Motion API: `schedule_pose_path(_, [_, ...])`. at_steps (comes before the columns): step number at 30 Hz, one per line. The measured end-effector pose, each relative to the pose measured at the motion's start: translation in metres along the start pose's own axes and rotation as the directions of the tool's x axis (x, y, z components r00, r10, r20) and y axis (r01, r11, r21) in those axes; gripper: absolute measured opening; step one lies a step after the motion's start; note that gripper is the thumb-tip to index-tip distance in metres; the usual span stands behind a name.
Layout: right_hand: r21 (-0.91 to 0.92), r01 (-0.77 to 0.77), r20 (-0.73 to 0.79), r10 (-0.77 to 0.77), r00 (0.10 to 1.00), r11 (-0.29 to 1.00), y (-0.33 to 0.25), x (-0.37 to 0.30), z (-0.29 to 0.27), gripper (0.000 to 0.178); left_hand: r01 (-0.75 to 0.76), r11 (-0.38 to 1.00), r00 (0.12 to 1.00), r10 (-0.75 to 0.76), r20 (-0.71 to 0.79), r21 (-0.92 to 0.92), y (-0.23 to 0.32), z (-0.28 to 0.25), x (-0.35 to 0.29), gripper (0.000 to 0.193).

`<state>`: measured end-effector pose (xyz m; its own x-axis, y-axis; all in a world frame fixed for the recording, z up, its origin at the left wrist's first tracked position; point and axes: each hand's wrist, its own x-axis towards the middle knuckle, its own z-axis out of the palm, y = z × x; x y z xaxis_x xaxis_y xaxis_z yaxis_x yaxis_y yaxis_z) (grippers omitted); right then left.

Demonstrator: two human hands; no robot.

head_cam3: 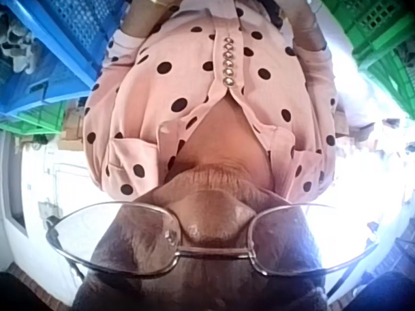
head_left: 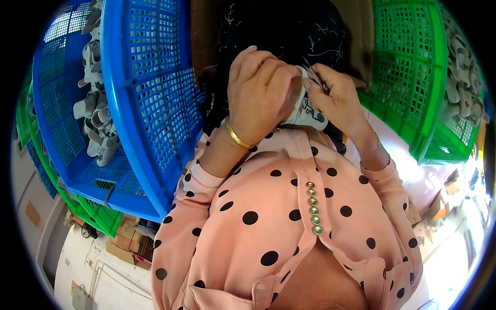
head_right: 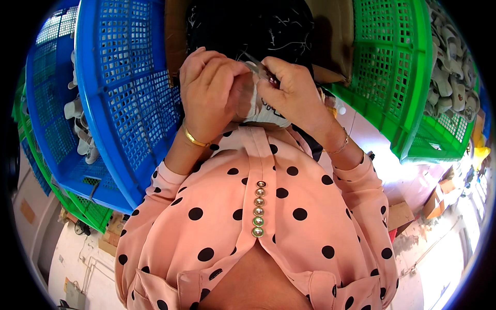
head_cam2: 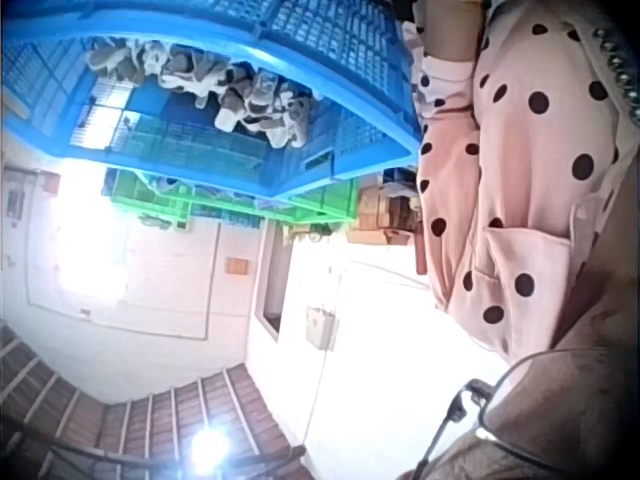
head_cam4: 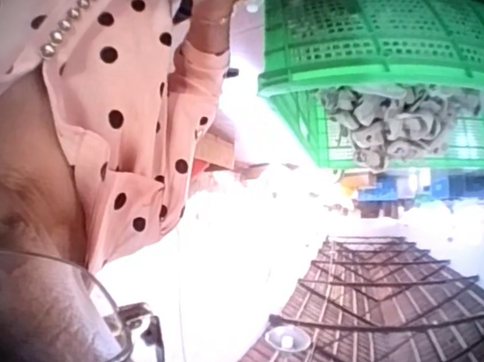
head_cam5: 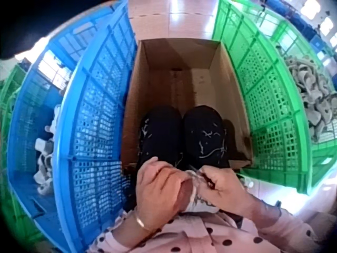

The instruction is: The person uses scissors to trim loose threads and excess fabric from the edges of white baby slippers. They handle the slippers one by one, picking them from a blue basket, trimming them, and placing them into a green basket.

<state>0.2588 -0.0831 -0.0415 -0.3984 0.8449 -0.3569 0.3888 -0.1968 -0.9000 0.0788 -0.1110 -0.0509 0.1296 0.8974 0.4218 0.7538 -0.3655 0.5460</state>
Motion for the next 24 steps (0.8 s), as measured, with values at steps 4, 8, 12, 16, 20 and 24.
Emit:
schedule_pose_path(4, [0.184, -0.146, 0.022, 0.145, 0.989, 0.972, -0.005, 0.004, -0.003, 0.017, 0.508, 0.840, 0.854, -0.521, -0.018, -0.189, -0.033, -0.004, -0.013, 0.016])
schedule_pose_path(8, [0.246, -0.150, 0.055, 0.140, 0.989, 0.958, 0.004, 0.004, -0.003, 0.019, 0.447, 0.866, 0.888, -0.459, -0.004, -0.226, -0.034, -0.011, -0.017, 0.016])
schedule_pose_path(12, [0.217, -0.134, 0.053, 0.125, 0.991, 0.967, 0.002, 0.004, -0.001, 0.019, 0.490, 0.777, 0.871, -0.411, 0.270, -0.395, -0.012, -0.015, -0.021, 0.021])
schedule_pose_path(16, [0.145, -0.083, 0.013, 0.081, 0.997, 0.986, 0.003, 0.001, 0.001, 0.019, 0.526, 0.760, 0.846, -0.422, 0.326, -0.382, -0.013, -0.004, -0.025, 0.022])
schedule_pose_path(20, [0.195, -0.097, -0.007, 0.100, 0.995, 0.976, 0.001, 0.005, -0.001, 0.019, 0.580, 0.598, 0.805, -0.524, 0.278, -0.554, -0.024, 0.003, -0.029, 0.024])
schedule_pose_path(24, [0.216, -0.086, 0.040, 0.079, 0.996, 0.973, 0.005, 0.010, -0.001, 0.021, 0.697, 0.474, 0.714, -0.383, 0.586, -0.538, -0.010, -0.010, -0.028, 0.023])
